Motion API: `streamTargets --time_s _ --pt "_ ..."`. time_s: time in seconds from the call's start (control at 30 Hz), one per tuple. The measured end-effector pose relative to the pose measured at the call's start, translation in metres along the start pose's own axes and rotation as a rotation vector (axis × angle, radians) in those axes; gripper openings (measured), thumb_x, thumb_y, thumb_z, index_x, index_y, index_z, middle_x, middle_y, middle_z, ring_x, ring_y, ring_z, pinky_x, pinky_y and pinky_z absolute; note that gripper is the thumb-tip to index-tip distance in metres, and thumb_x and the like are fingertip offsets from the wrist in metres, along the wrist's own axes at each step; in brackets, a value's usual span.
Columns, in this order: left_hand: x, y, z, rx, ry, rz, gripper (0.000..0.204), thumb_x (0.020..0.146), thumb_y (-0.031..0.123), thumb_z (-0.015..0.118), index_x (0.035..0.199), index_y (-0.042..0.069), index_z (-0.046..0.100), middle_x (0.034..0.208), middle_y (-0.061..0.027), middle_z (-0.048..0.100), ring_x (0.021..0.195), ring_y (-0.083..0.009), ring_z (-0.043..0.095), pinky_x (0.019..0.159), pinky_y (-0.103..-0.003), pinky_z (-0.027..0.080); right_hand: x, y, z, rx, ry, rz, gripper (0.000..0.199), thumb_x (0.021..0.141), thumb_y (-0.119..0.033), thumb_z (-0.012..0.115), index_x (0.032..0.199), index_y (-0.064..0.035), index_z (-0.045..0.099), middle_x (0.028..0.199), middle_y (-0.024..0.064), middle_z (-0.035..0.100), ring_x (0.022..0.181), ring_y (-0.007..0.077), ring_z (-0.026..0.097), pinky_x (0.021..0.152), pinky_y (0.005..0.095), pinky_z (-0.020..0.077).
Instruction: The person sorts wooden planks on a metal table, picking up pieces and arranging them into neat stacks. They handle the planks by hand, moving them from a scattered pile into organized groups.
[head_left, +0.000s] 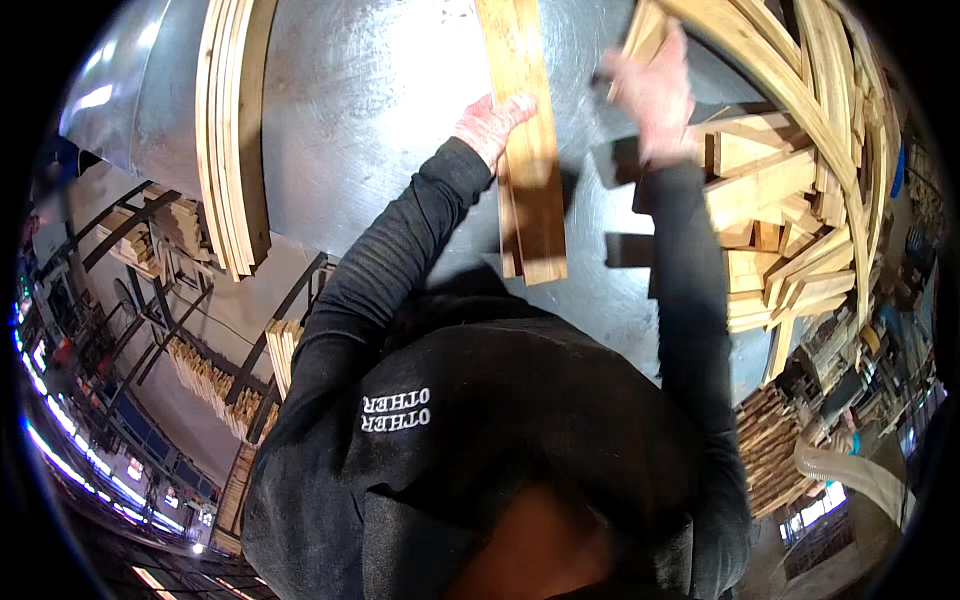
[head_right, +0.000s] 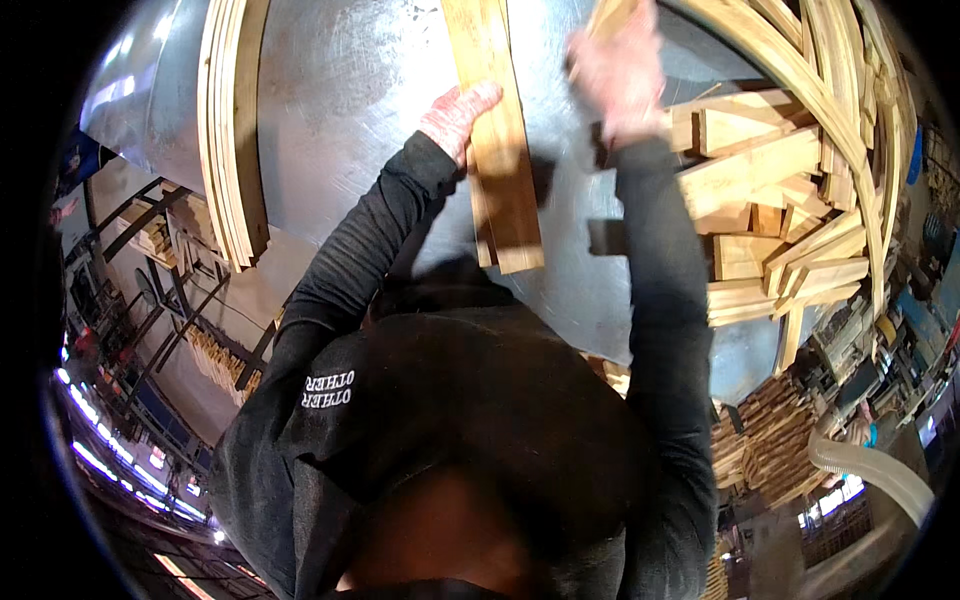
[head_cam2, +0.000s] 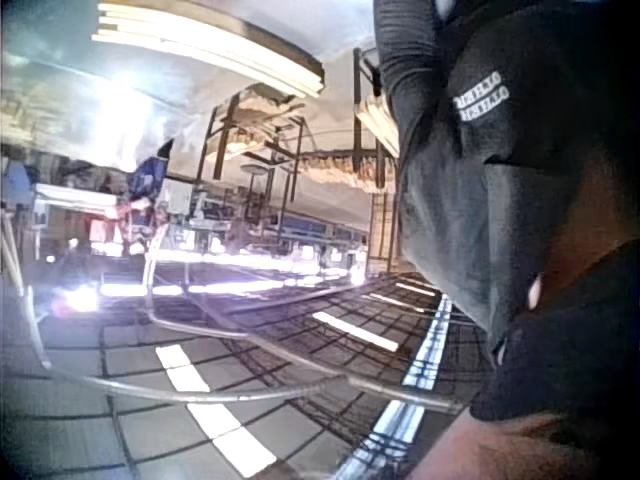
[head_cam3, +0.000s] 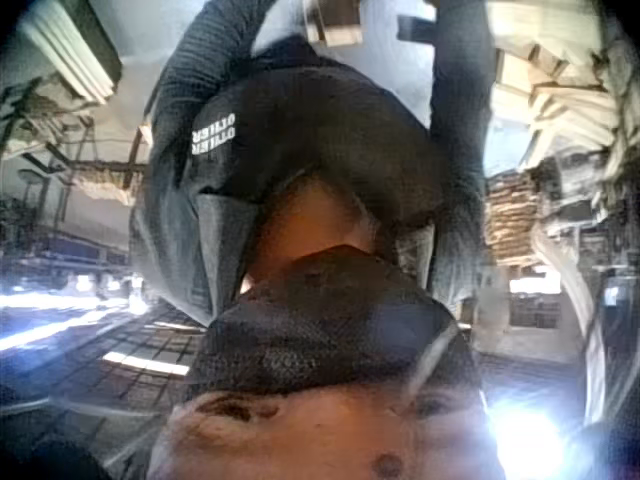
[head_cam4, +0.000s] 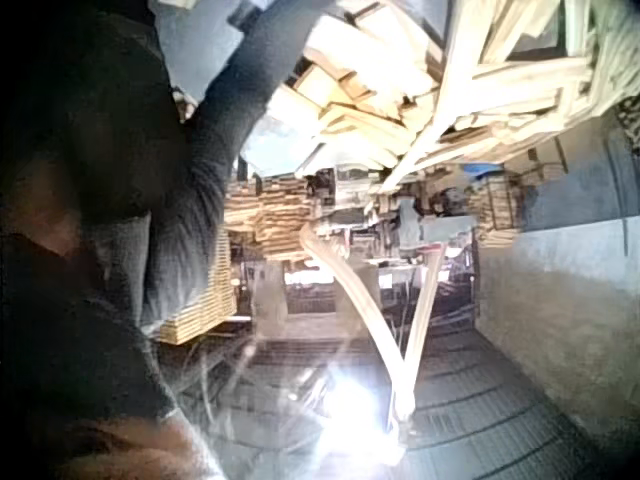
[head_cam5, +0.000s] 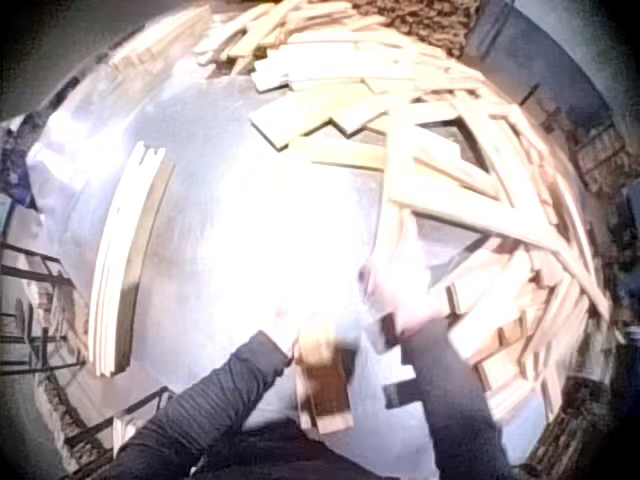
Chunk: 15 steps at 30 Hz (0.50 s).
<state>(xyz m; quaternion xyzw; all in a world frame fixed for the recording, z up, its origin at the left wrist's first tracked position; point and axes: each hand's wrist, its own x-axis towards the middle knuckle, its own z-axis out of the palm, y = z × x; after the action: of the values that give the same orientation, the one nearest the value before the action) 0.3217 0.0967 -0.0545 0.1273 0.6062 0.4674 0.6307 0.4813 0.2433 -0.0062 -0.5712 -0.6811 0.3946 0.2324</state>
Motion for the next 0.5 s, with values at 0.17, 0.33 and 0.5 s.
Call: streamTargets --time_s 0.17,0.33,0.5 --pt "0.016 -0.013 -0.004 -0.851 -0.255 -0.241 0.049 0.096 0.032 0.061 0.134 0.003 0.052 0.125 -0.0171 0.063 0.118 -0.0288 0.06 0.1 -0.045 0.05 -0.166 0.001 0.03 -0.038 -0.308 -0.058 0.091 0.078 -0.027 0.079 0.148 -0.0032 0.028 0.12 0.0197 0.055 0.11 0.0334 0.058 0.095 0.0441 0.0497" --pt "-0.004 -0.01 -0.013 -0.538 -0.246 -0.101 0.035 0.098 0.008 0.055 0.131 0.001 0.053 0.124 -0.0161 0.064 0.114 -0.0248 0.062 0.094 -0.041 0.055 -0.204 -0.005 0.031 0.667 -0.447 0.325 0.069 0.08 -0.005 0.074 0.141 -0.0095 0.041 0.109 0.0025 0.06 0.099 0.0127 0.057 0.088 0.0304 0.0512" --pt "-0.013 0.03 -0.042 -0.416 -0.088 -0.05 0.045 0.091 0.013 0.066 0.132 0.0 0.052 0.122 -0.0147 0.065 0.11 -0.0218 0.064 0.092 -0.036 0.055 -0.199 -0.004 0.012 1.338 -0.485 0.586 0.061 0.078 -0.016 0.077 0.131 0.0007 0.051 0.111 0.0095 0.062 0.094 0.0208 0.061 0.085 0.0341 0.0518"
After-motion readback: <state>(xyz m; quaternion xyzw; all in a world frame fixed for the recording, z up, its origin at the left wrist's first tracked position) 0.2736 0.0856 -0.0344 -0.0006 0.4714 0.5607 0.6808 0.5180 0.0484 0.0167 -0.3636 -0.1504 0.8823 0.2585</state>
